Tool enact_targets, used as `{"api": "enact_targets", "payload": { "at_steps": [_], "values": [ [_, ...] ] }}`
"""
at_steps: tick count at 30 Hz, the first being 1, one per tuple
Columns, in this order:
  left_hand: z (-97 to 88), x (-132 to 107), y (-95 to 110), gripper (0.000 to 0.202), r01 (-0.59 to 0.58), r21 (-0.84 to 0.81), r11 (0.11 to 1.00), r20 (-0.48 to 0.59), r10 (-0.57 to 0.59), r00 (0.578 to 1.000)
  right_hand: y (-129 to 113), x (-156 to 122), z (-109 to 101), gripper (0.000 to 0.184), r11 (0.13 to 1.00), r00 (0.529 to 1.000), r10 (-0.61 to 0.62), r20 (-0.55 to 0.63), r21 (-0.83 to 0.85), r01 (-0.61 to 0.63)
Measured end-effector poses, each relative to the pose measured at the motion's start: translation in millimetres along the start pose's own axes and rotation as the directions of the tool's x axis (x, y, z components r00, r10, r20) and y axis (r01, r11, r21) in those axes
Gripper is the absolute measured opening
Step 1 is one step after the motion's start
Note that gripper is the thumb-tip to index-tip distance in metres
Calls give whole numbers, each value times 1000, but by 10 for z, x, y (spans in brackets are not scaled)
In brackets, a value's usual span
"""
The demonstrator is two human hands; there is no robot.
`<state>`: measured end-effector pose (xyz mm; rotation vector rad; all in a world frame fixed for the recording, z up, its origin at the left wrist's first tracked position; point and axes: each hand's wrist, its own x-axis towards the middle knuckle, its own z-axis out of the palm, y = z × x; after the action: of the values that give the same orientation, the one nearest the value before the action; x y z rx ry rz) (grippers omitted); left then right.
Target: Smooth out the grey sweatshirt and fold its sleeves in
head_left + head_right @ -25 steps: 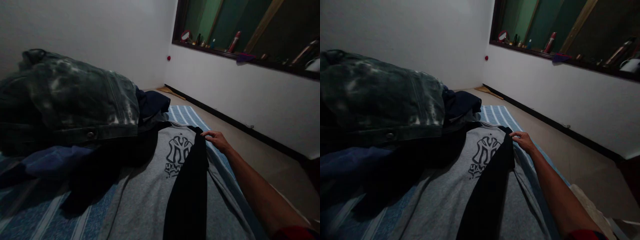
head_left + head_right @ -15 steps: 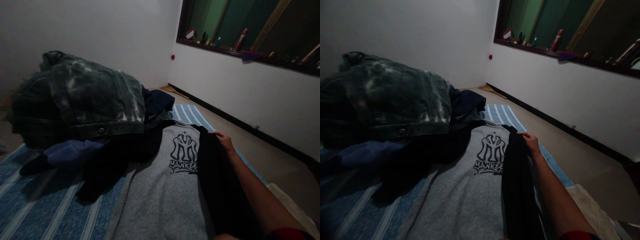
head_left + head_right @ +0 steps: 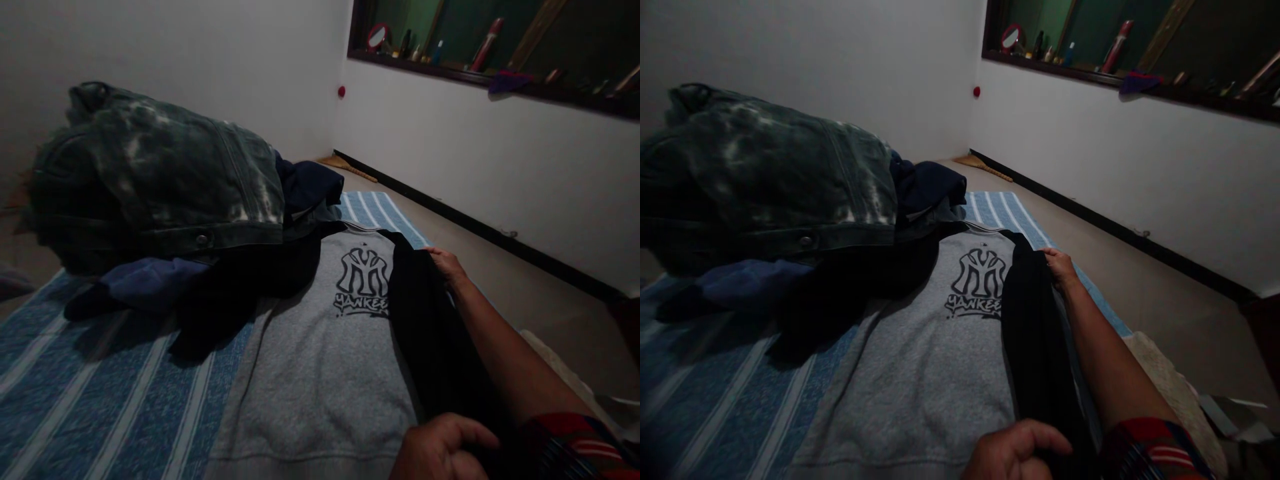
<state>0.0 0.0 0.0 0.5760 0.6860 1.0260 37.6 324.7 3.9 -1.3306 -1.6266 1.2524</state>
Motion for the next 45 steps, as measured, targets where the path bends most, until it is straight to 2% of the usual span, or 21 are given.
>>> {"api": "enact_targets", "payload": {
  "at_steps": [2,4,7,8,9,11,13,15,17,20,22,24,26,29,33,37,40,42,43,44,45],
  "values": [
    [24,2,-67,97,14,26,1000,100,-17,995,-6,-47,-36,18,998,998,67,15,-4,-67],
    [10,-18,-130,94,5,81,997,183,-20,983,-18,-119,-84,20,992,992,123,38,-15,-123],
    [-85,-142,-168,69,-121,345,931,169,66,983,-30,-277,-175,22,984,983,169,65,-58,-166],
    [-131,-211,-152,57,-200,512,835,141,148,979,-27,-345,-207,23,983,982,174,68,-76,-169],
    [-181,-291,-119,44,-272,685,675,129,255,958,-19,-421,-236,25,981,982,173,72,-95,-166],
    [-291,-459,-11,26,-334,908,254,185,473,862,13,-593,-279,29,981,985,155,82,-127,-144],
    [-414,-602,132,24,-282,958,-47,252,602,757,67,-776,-296,35,983,988,126,92,-142,-112],
    [-559,-689,277,26,-178,961,-211,274,659,701,133,-945,-287,41,986,990,104,92,-137,-91],
    [-729,-718,398,28,-14,949,-315,232,667,708,198,-1076,-267,46,990,991,102,91,-110,-92],
    [-992,-703,507,37,300,890,-343,-26,620,784,267,-1184,-262,52,990,986,134,96,-46,-130],
    [-1120,-695,542,50,468,830,-304,-248,550,797,289,-1209,-297,53,987,983,162,87,8,-163],
    [-1179,-702,572,60,556,781,-285,-386,479,788,304,-1217,-358,53,981,981,183,60,58,-186],
    [-1175,-720,617,65,577,766,-285,-445,414,794,326,-1221,-428,53,972,977,209,28,104,-211],
    [-1128,-731,714,63,567,776,-276,-466,354,811,385,-1234,-514,53,940,962,271,9,210,-267],
    [-1187,-690,773,53,537,775,-332,-395,409,823,458,-1245,-552,53,918,953,301,-26,280,-282],
    [-1338,-660,722,57,494,778,-388,-341,400,851,453,-1217,-553,51,976,970,217,-113,44,-213],
    [-1369,-670,717,58,485,779,-397,-337,388,858,371,-1285,-563,48,978,970,156,-188,-109,-178],
    [-1350,-679,738,58,485,782,-392,-351,366,862,280,-1484,-526,42,953,978,-21,-209,-300,-43],
    [-1339,-682,749,59,485,783,-390,-358,356,863,232,-1645,-474,38,886,968,-193,-158,-452,103],
    [-1331,-683,757,59,486,783,-389,-362,351,864,188,-1844,-392,34,767,929,-367,-46,-580,274],
    [-1328,-683,762,59,487,782,-388,-363,351,863,155,-2074,-276,31,660,872,-481,92,-617,429]
  ]
}}
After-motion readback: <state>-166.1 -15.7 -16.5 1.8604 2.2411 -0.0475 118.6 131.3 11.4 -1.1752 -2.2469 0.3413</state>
